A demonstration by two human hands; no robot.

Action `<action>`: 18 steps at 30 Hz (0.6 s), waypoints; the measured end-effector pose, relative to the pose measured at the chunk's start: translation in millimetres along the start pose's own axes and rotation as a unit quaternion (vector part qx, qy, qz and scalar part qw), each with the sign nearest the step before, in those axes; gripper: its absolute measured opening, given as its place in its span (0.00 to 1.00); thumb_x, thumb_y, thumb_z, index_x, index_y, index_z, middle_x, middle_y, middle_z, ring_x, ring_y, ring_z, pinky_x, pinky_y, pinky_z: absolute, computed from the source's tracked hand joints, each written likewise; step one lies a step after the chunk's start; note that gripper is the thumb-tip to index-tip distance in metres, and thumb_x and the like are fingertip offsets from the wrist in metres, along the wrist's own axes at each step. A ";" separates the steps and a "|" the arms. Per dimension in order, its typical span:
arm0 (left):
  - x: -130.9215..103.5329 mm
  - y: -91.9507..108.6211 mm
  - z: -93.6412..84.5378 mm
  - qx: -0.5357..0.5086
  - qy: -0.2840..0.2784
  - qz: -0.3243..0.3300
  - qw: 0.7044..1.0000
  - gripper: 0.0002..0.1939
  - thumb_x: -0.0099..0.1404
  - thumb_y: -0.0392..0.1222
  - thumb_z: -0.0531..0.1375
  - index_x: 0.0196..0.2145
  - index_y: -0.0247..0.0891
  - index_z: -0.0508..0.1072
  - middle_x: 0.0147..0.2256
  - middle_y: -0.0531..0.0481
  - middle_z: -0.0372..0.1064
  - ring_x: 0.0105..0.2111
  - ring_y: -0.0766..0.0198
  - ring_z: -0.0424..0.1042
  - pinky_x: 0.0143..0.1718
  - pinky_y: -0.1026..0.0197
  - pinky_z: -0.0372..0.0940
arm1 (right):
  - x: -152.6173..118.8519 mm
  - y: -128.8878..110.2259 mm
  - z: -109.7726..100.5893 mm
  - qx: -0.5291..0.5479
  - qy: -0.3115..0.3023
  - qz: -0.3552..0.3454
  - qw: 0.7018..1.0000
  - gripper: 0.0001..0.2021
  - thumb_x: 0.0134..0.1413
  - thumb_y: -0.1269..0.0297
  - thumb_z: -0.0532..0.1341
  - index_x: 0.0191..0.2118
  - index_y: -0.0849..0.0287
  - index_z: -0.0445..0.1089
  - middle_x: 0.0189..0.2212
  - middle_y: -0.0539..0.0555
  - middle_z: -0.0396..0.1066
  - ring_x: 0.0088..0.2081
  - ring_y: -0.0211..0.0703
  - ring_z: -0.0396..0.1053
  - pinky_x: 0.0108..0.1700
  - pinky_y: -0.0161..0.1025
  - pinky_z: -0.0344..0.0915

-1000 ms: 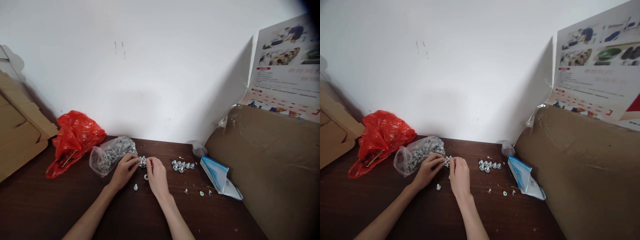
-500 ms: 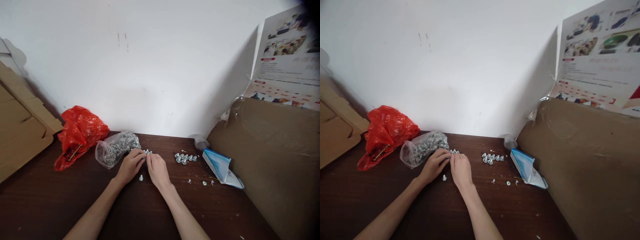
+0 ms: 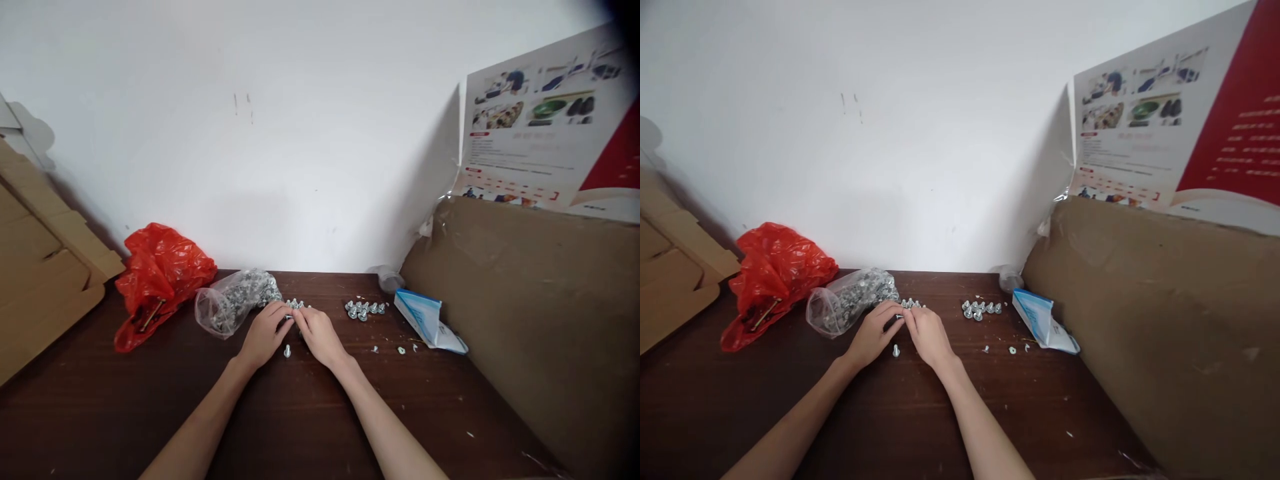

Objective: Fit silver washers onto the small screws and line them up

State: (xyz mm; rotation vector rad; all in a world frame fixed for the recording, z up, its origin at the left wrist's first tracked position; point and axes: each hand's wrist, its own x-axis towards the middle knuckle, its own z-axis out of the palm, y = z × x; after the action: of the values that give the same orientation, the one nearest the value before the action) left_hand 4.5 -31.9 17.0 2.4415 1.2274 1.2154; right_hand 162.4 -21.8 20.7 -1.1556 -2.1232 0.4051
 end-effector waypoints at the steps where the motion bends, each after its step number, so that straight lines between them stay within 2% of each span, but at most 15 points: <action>1: 0.1 -0.8 -0.5 -0.002 0.004 -0.002 1.000 0.08 0.67 0.37 0.52 0.39 0.37 0.70 0.38 0.46 0.68 0.41 0.61 0.67 0.45 0.56 0.64 | 0.4 -0.9 -0.4 0.011 0.002 0.007 1.000 0.18 0.66 0.61 0.45 0.26 0.58 0.61 0.25 0.52 0.67 0.28 0.41 0.65 0.32 0.35 0.57; 5: 0.7 -5.4 -1.9 -0.018 0.018 -0.030 0.999 0.07 0.66 0.37 0.53 0.38 0.37 0.70 0.38 0.46 0.68 0.40 0.62 0.67 0.43 0.56 0.64 | -0.9 -4.6 -5.7 0.053 0.022 0.012 0.998 0.12 0.64 0.58 0.49 0.33 0.58 0.63 0.27 0.51 0.68 0.30 0.41 0.66 0.33 0.35 0.59; 8: 1.2 -6.9 -2.3 -0.029 0.019 -0.031 0.999 0.07 0.65 0.37 0.54 0.38 0.38 0.71 0.38 0.47 0.68 0.39 0.62 0.67 0.42 0.57 0.65 | -2.2 -5.4 -6.8 0.055 0.017 -0.003 0.998 0.09 0.63 0.59 0.51 0.36 0.58 0.63 0.28 0.51 0.68 0.31 0.41 0.66 0.34 0.35 0.60; 15: 1.6 -3.8 -1.6 -0.028 -0.002 -0.012 1.000 0.07 0.66 0.37 0.53 0.38 0.38 0.71 0.39 0.47 0.68 0.41 0.62 0.68 0.44 0.58 0.64 | 1.4 -1.0 1.1 -0.007 0.005 -0.003 1.000 0.18 0.66 0.61 0.45 0.26 0.58 0.61 0.24 0.51 0.66 0.27 0.40 0.64 0.31 0.35 0.57; 18: 2.2 -3.8 -2.0 -0.032 -0.002 -0.018 0.999 0.07 0.66 0.37 0.53 0.38 0.37 0.71 0.38 0.47 0.68 0.40 0.62 0.68 0.43 0.59 0.65 | 2.1 -0.5 -2.0 0.003 0.007 -0.006 1.000 0.18 0.66 0.60 0.45 0.26 0.58 0.61 0.25 0.51 0.67 0.28 0.40 0.65 0.32 0.35 0.57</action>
State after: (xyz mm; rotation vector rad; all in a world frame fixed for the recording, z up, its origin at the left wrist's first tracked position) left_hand 1.5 -28.3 17.9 2.3649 1.2079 1.2190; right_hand 162.7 -20.5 23.2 -1.1379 -2.1152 0.3956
